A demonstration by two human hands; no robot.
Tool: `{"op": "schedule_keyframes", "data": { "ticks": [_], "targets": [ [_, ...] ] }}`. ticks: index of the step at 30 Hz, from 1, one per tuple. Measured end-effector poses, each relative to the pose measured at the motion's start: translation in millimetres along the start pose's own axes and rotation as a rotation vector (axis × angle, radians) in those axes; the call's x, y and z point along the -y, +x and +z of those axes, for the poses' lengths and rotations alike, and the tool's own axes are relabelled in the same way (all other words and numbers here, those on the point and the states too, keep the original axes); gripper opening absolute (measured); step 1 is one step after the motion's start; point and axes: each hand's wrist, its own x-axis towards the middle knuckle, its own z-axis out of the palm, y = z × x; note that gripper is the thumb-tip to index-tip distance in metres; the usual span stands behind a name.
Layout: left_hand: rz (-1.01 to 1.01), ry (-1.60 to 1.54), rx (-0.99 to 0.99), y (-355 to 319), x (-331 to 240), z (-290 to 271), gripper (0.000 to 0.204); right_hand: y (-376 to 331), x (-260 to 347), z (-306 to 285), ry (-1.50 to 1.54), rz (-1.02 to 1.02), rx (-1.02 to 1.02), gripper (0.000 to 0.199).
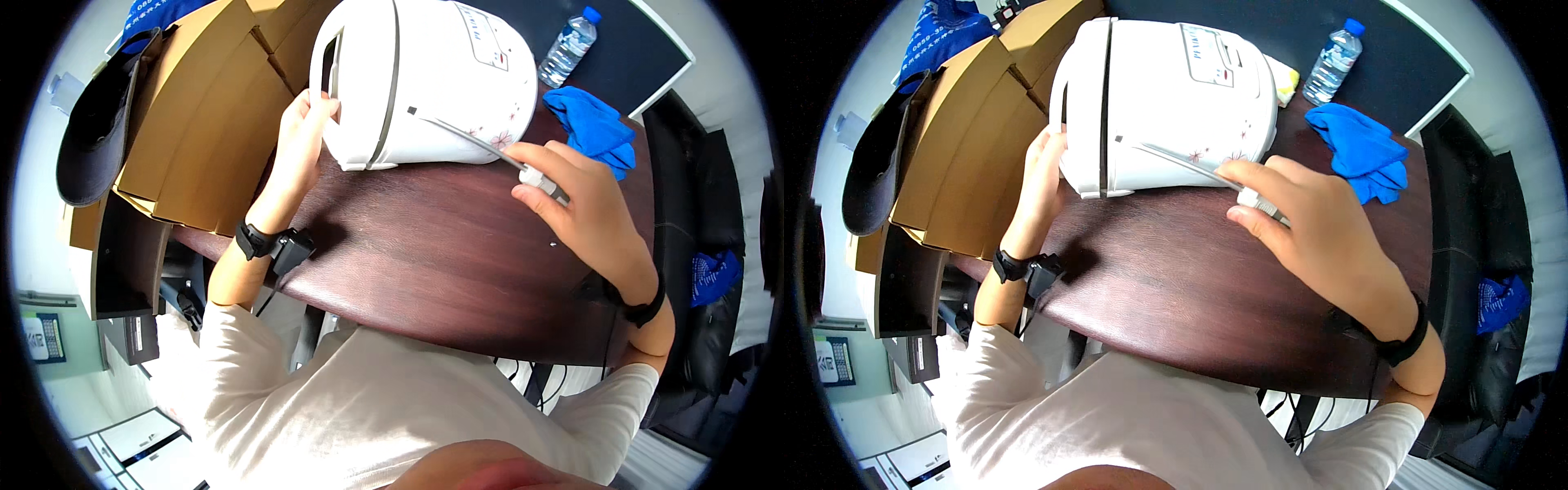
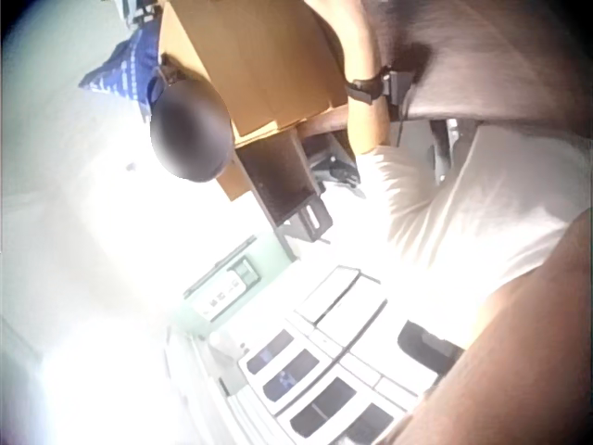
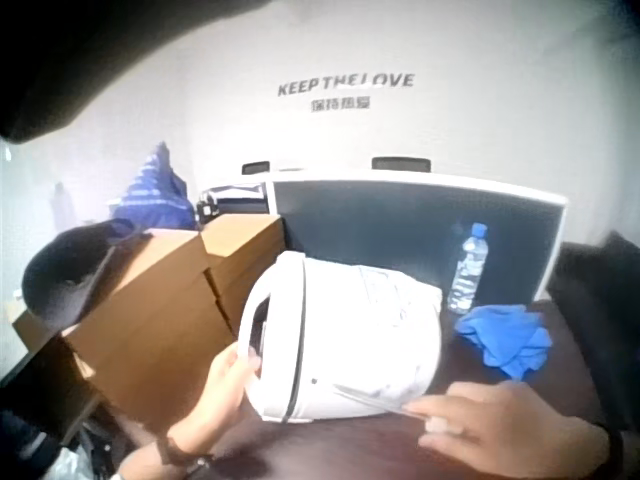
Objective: The person uses a screwdriver to remove screws from the lid of a white rice cooker. They detach the lid from the main body and place it on the table, then proceed to unscrew components from the underside of the lid.
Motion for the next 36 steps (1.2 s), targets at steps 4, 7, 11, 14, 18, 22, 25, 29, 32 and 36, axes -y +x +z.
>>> {"op": "schedule_keyframes", "data": {
  "ticks": [4, 7, 11, 14, 18, 22, 25, 29, 32, 36],
  "targets": [
    [-0.027, -0.03, -0.017, -3, 12, -9, 0.011, 12, -3, 8, -0.009, -0.035, -0.003, 0.033],
    [-0.063, -0.046, 0.023, -3, 19, -17, 0.022, 24, -3, 14, -0.059, -0.089, -0.007, 0.029],
    [-0.153, -0.107, 0.005, -6, 16, -21, 0.052, 40, -6, 23, -0.109, -0.137, -0.019, 0.027],
    [-0.138, -0.092, 0.016, -6, 16, -24, 0.049, 49, -6, 31, -0.119, -0.15, -0.03, 0.027],
    [-0.129, -0.132, -0.003, -7, 20, -26, 0.047, 59, 0, 35, -0.126, -0.174, -0.009, 0.026],
    [-0.129, -0.13, -0.008, -5, 19, -27, 0.044, 63, 1, 39, -0.134, -0.183, 0.001, 0.025],
    [-0.125, -0.148, 0.004, -4, 23, -32, 0.043, 66, 0, 42, -0.142, -0.186, 0.007, 0.025],
    [-0.111, -0.126, 0.02, -5, 23, -34, 0.042, 69, -4, 45, -0.124, -0.221, -0.017, 0.025],
    [-0.105, -0.085, -0.012, -7, 14, -28, 0.044, 68, -10, 48, -0.059, -0.234, -0.062, 0.024],
    [0.003, 0.128, -0.091, -5, 19, -30, 0.047, 68, -10, 48, -0.075, -0.216, -0.026, 0.025]
  ]
}}
